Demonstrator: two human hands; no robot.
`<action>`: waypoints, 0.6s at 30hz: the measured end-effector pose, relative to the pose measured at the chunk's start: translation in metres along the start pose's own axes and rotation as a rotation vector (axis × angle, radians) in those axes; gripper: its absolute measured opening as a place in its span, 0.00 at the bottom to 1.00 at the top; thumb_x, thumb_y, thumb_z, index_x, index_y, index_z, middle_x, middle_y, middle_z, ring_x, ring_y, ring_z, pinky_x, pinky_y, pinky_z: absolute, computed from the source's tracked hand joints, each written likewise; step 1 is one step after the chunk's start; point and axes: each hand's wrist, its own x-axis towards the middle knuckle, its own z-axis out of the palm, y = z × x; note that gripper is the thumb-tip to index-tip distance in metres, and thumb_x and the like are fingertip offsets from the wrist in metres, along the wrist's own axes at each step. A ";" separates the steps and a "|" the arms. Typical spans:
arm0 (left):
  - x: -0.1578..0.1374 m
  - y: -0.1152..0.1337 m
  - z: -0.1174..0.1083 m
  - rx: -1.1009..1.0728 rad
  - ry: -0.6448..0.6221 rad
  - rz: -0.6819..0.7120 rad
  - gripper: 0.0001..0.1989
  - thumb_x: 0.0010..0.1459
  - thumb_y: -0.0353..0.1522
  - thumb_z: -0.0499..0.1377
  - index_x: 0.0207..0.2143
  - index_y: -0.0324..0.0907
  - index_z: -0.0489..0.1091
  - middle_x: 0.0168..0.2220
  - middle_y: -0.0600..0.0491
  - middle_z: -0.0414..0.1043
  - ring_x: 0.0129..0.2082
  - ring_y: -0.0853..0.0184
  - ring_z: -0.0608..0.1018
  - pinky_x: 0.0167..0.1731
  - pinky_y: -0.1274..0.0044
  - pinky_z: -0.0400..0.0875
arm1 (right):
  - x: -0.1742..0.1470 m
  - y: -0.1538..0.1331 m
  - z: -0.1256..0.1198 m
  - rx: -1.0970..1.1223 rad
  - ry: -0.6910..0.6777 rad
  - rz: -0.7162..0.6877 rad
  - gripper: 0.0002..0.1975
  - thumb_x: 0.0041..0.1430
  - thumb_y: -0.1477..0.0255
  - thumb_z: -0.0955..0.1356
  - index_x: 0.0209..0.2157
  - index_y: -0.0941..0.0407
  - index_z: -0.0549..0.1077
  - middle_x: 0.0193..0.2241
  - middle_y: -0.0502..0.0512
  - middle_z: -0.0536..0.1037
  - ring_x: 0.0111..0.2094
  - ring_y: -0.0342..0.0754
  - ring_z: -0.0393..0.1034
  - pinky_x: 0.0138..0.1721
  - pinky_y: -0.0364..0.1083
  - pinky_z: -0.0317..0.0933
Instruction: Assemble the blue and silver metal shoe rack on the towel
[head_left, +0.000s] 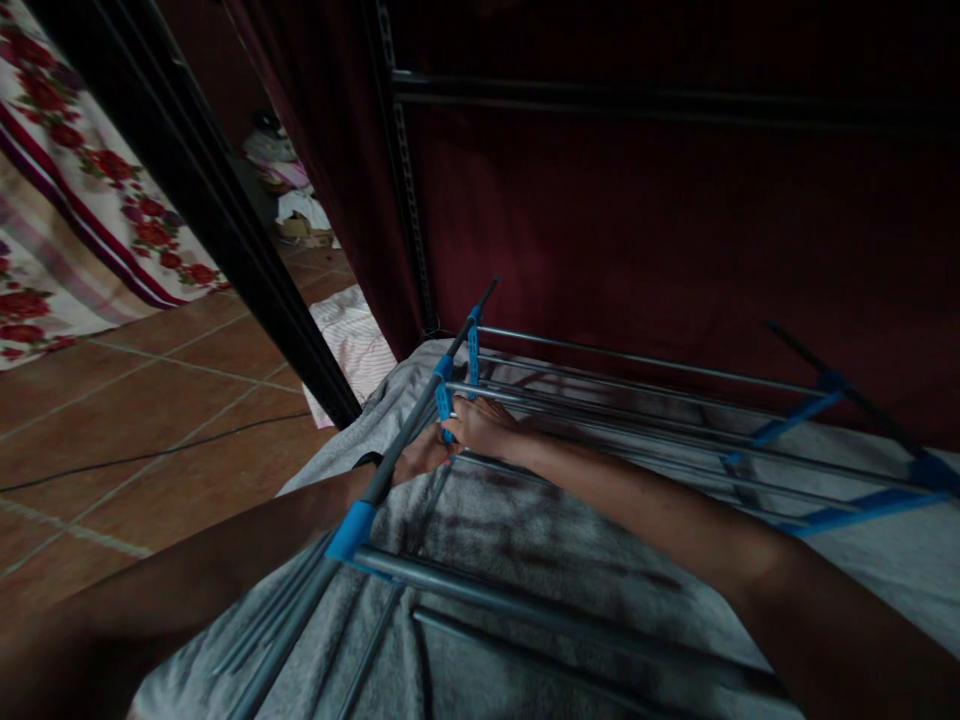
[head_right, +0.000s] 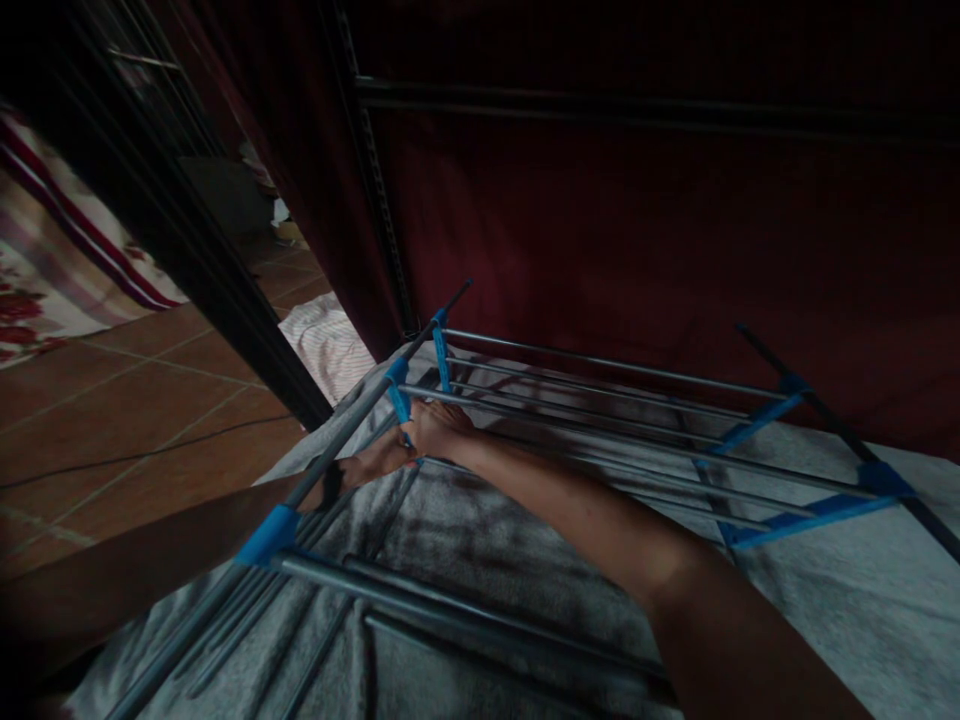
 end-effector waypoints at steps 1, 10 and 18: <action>0.000 -0.001 0.000 0.006 -0.011 0.001 0.17 0.61 0.42 0.66 0.45 0.38 0.74 0.40 0.51 0.75 0.39 0.64 0.77 0.40 0.69 0.76 | 0.001 0.002 0.000 0.033 -0.004 -0.005 0.16 0.70 0.66 0.61 0.51 0.59 0.74 0.48 0.65 0.82 0.51 0.57 0.77 0.48 0.48 0.68; 0.000 -0.003 0.000 0.013 -0.021 0.044 0.21 0.43 0.42 0.73 0.28 0.42 0.66 0.26 0.59 0.64 0.31 0.68 0.67 0.34 0.73 0.68 | 0.011 0.023 0.002 0.415 -0.060 -0.129 0.07 0.58 0.76 0.67 0.38 0.55 0.75 0.37 0.50 0.81 0.41 0.48 0.76 0.41 0.42 0.68; 0.003 -0.002 -0.004 0.025 -0.052 0.075 0.16 0.42 0.35 0.71 0.29 0.43 0.67 0.27 0.56 0.67 0.33 0.65 0.68 0.35 0.72 0.68 | 0.011 0.021 0.007 0.397 0.007 -0.135 0.15 0.63 0.75 0.64 0.51 0.54 0.73 0.40 0.52 0.81 0.42 0.50 0.76 0.45 0.46 0.69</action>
